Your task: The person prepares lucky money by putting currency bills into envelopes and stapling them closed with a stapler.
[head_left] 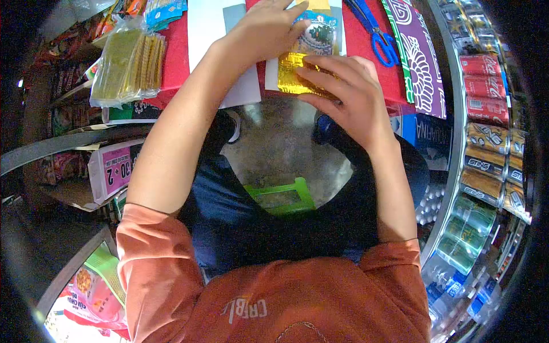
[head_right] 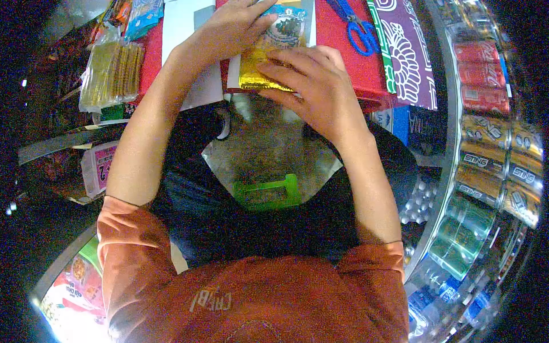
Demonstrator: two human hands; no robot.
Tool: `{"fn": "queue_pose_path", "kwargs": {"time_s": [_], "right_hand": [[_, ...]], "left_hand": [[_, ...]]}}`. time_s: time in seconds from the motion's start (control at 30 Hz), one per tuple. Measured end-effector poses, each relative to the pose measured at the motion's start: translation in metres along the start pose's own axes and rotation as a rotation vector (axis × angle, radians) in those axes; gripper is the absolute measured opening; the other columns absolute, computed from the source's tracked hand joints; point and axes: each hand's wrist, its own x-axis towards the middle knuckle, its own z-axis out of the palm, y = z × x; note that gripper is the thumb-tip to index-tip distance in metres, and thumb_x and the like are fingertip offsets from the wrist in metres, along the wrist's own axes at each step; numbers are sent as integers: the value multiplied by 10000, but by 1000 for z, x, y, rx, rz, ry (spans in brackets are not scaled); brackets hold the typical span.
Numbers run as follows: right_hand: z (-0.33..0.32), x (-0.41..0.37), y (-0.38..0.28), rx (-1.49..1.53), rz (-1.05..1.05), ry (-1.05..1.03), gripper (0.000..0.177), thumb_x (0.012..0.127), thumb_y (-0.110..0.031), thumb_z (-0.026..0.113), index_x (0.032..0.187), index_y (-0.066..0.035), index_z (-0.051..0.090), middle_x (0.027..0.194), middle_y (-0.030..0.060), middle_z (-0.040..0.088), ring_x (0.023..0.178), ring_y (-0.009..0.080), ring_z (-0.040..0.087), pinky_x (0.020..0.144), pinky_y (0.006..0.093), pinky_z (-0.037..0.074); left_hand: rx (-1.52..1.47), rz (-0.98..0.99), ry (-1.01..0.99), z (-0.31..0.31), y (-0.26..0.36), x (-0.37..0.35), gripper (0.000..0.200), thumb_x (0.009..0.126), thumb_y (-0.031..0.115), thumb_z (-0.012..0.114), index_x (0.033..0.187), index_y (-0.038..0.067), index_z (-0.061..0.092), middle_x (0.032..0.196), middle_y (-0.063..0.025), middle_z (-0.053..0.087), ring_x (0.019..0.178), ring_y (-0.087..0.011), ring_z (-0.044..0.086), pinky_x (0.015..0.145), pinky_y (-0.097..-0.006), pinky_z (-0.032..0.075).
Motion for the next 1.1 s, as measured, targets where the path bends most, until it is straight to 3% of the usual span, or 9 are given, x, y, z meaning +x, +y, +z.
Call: {"fn": "queue_pose_path", "kwargs": {"time_s": [0.6,0.8,0.9,0.93,1.0,1.1], "right_hand": [[-3,-4,-1,-59,-18,-66,437,770,-177,760,1203,-190,706,1208,26,673,1126,239,615,995,407,432],[-2,-5,1,-72,-35,-55,411,801,-167,728,1211,-182,695,1218,26,673,1127,225,614,1004,406,430],[-1,-4,-2,-115,-31,-12,352,815,-152,707,1167,-167,697,1181,23,694,1093,215,635,987,401,439],[1,-4,-2,-119,-30,13,336,814,-147,705,1150,-162,697,1161,21,702,1071,213,645,975,398,443],[4,-4,-1,-129,-25,61,303,813,-137,702,1116,-152,696,1121,19,718,1028,211,665,951,392,451],[5,-2,2,-130,-45,157,276,813,-127,705,1088,-136,696,1072,22,739,978,207,685,908,382,459]], "left_hand": [[-54,-57,-7,0,0,-1,487,966,225,583,1374,-34,526,1390,-323,516,1275,-462,518,1093,-485,410],[-210,-193,23,-15,-3,10,499,1001,286,561,1399,-12,519,1368,-284,552,1259,-376,555,1083,-444,415],[-538,-430,26,-65,20,18,500,1021,313,524,1398,-15,520,1303,-242,594,1208,-295,576,1062,-399,417],[-739,-499,117,-70,28,18,486,1030,320,496,1393,-1,534,1246,-211,613,1159,-235,576,1037,-365,419],[-808,-522,263,-95,59,10,477,1032,293,483,1373,-36,535,1262,-238,606,1182,-272,580,1057,-381,419],[-1127,-659,359,-96,59,-8,457,1006,332,561,1332,13,586,1314,-181,597,1211,-275,576,1069,-403,425]]}}
